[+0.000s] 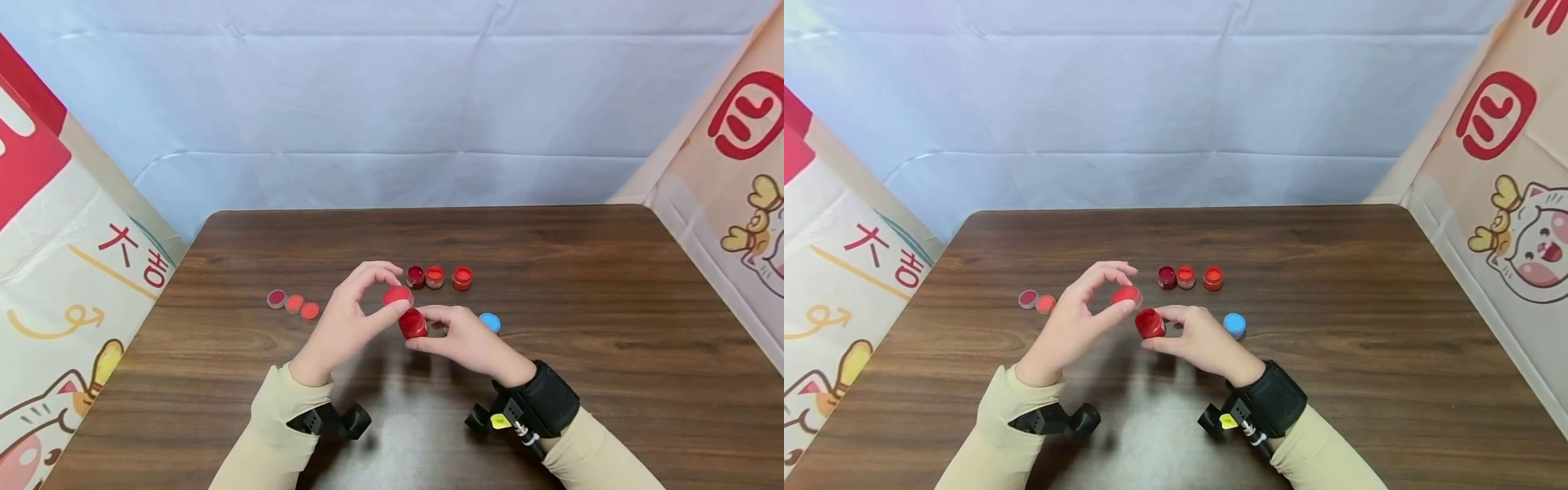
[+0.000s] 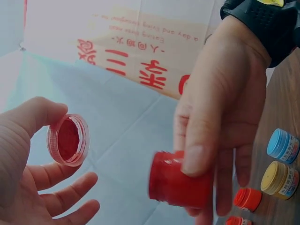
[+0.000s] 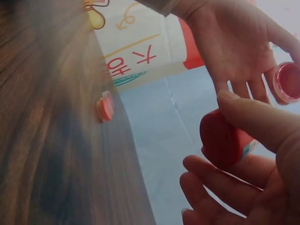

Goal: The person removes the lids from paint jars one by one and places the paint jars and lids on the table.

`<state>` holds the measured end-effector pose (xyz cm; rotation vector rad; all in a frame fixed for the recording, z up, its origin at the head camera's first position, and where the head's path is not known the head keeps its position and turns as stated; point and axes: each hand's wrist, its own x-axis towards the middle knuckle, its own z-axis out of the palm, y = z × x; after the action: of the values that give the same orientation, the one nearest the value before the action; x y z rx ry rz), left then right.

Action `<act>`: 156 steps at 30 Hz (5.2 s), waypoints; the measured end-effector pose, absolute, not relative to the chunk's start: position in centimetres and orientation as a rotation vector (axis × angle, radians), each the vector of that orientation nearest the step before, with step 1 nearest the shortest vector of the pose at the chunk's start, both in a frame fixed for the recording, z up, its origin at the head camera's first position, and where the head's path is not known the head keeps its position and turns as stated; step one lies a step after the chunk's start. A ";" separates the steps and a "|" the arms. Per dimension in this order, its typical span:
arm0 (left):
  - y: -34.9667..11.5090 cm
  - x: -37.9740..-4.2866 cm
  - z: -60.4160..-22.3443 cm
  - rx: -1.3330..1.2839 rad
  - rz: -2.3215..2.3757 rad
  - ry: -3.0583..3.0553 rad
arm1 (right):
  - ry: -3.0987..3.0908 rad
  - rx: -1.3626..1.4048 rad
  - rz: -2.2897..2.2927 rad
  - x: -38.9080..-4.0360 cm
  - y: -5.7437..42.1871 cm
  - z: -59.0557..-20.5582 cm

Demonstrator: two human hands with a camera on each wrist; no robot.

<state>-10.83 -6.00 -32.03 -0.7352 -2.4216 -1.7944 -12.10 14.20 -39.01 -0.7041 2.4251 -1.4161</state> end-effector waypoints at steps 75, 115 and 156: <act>-24.9 -14.7 -43.2 -0.237 -0.468 -2.975 | 2.941 -0.273 -0.492 -18.2 10.5 -43.4; -25.2 -14.7 -43.3 -0.181 -0.501 -3.066 | 2.872 -0.404 -0.681 -16.5 13.7 -41.8; -3.5 -13.9 -40.4 -0.840 -0.617 -2.886 | 2.834 -0.622 -0.745 -14.9 18.6 -43.2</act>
<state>-13.87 -3.47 -40.36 -0.8405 -2.8861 -0.6171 -14.89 18.60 -43.24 -0.6223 2.8341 -0.7452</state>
